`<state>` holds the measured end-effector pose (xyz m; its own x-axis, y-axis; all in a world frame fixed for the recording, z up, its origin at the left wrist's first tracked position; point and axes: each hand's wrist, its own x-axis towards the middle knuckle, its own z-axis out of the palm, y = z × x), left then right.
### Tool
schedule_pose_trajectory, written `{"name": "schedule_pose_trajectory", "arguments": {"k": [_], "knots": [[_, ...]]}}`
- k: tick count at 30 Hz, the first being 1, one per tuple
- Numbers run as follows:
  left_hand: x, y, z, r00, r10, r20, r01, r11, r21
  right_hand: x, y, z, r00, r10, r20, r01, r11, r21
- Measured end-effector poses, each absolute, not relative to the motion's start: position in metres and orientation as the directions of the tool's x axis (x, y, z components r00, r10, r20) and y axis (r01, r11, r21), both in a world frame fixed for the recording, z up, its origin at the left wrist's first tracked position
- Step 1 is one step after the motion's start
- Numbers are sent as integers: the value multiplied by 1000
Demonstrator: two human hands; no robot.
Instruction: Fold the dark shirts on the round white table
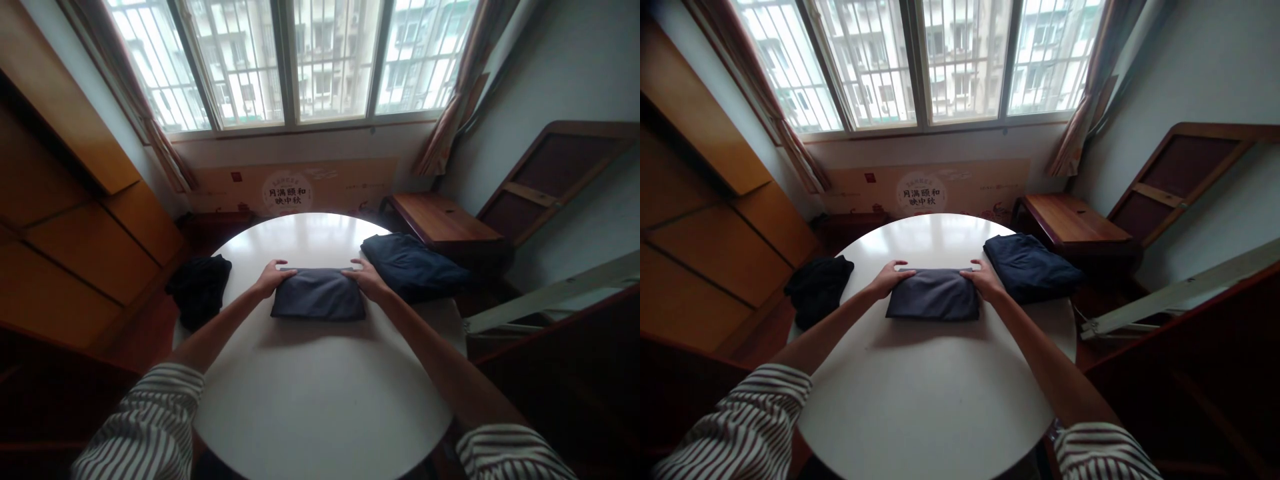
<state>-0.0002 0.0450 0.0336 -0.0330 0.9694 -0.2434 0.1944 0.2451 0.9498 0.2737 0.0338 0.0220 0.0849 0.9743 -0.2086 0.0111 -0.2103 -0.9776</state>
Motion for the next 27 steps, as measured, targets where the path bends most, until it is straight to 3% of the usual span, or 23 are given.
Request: {"name": "schedule_pose_trajectory", "arguments": {"k": [4,6,8,11,14,16,18,22,27], "knots": [[-20,54,24,-13,983,-181,302,176,937,284,39,15,111,991,-77,146,-93,-985],[-26,56,25,-51,999,-13,494,36,869,288,40,17,118,993,6,242,-23,-970],[-24,53,29,-1,971,240,681,-175,711,287,40,22,113,989,98,350,53,-935],[-5,42,35,324,827,459,742,-523,420,272,36,29,68,968,242,479,181,-859],[20,28,32,618,707,343,681,-700,215,251,28,31,-244,895,373,653,436,-619],[29,23,23,656,723,218,713,-688,136,243,24,26,-492,811,317,723,583,-370],[27,24,13,604,784,145,780,-618,93,244,23,18,-553,810,195,777,586,-231],[3,42,9,527,841,121,825,-541,164,264,32,11,-414,910,32,884,411,-224],[-24,79,34,540,838,-74,760,-448,471,279,55,43,-481,874,-72,857,451,-247]]}}
